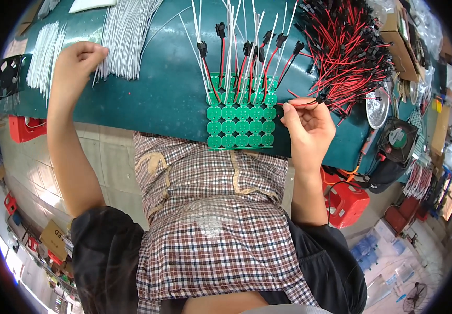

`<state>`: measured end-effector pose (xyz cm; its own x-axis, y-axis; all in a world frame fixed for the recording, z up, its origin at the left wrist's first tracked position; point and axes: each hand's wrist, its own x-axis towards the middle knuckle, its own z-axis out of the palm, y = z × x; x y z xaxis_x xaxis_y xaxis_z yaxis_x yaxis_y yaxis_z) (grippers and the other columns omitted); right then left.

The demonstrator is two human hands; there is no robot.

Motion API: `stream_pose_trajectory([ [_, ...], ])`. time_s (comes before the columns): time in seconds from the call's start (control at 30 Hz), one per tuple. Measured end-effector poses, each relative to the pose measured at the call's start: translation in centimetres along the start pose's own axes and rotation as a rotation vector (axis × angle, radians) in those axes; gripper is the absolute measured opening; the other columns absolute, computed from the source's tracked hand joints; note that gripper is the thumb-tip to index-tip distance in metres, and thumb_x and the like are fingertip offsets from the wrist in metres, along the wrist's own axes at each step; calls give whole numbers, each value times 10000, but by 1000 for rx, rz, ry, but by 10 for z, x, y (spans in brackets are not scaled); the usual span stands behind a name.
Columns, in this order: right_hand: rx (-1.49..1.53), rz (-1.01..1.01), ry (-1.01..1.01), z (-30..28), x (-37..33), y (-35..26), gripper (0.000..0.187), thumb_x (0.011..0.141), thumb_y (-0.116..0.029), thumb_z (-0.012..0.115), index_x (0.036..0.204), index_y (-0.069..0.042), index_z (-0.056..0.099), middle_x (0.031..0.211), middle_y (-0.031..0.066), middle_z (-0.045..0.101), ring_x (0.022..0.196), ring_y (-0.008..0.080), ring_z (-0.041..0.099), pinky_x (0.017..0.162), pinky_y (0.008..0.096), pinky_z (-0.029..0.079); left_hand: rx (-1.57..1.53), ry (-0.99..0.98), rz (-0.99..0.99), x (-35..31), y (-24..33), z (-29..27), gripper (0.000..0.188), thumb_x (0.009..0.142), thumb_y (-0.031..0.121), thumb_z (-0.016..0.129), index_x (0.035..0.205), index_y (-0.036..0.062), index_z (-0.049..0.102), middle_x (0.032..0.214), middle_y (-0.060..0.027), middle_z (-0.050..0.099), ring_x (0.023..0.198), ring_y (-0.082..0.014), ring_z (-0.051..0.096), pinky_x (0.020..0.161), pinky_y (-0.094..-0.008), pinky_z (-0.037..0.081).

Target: Inserting red and black wires into green plastic LED module housings at a factory workbench.

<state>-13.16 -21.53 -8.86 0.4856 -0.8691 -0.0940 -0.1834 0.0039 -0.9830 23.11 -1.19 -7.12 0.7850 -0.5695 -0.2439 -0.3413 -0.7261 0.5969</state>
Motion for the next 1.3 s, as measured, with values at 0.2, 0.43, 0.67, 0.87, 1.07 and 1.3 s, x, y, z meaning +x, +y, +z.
stream_pose_trajectory([
  [0.2, -10, -29, -5, 4, -2, 1, 125, 870, 59, 712, 914, -10, 617, 850, 19, 664, 686, 46, 613, 627, 190, 494, -102, -34, 14, 2, -7, 6, 260, 944, 275, 702, 970, 17, 681, 781, 66, 586, 656, -9, 449, 535, -205, 320],
  [0.43, -319, -370, 15, 9, 9, -4, 185, 742, 124, 692, 876, 4, 652, 805, 54, 637, 613, 87, 608, 561, 212, 488, -43, 74, 107, 6, -6, 7, 189, 947, 197, 663, 940, 9, 662, 799, 41, 603, 651, -21, 472, 535, -195, 331],
  [0.67, -387, -414, -39, 12, 7, -11, 147, 778, 79, 724, 883, 3, 656, 781, 67, 617, 580, 113, 598, 533, 243, 486, -450, 145, -19, -32, 10, -2, 152, 930, 101, 691, 1030, -11, 669, 854, -7, 664, 697, -57, 582, 607, -202, 477],
  [0.87, -377, -371, -88, 10, 5, -13, 124, 806, 49, 739, 887, 5, 657, 801, 68, 637, 591, 105, 632, 518, 234, 499, -693, 77, 22, -77, 53, 7, 139, 957, 51, 655, 1060, -39, 669, 936, -68, 689, 767, -118, 666, 652, -231, 526],
  [1.07, -418, -393, -116, 10, 11, -17, 121, 807, 31, 747, 891, 2, 664, 803, 64, 638, 592, 111, 634, 525, 236, 511, -464, 92, 269, -115, 77, 61, 142, 881, 8, 728, 1019, -12, 704, 930, -102, 734, 784, -159, 701, 716, -285, 567],
  [1.3, -401, -403, -116, 7, 5, -12, 145, 809, 21, 751, 941, 0, 693, 792, 62, 633, 582, 109, 618, 520, 243, 504, -308, 94, 282, -132, 82, 89, 112, 863, -4, 721, 973, 13, 703, 899, -124, 715, 780, -210, 713, 689, -311, 579],
])
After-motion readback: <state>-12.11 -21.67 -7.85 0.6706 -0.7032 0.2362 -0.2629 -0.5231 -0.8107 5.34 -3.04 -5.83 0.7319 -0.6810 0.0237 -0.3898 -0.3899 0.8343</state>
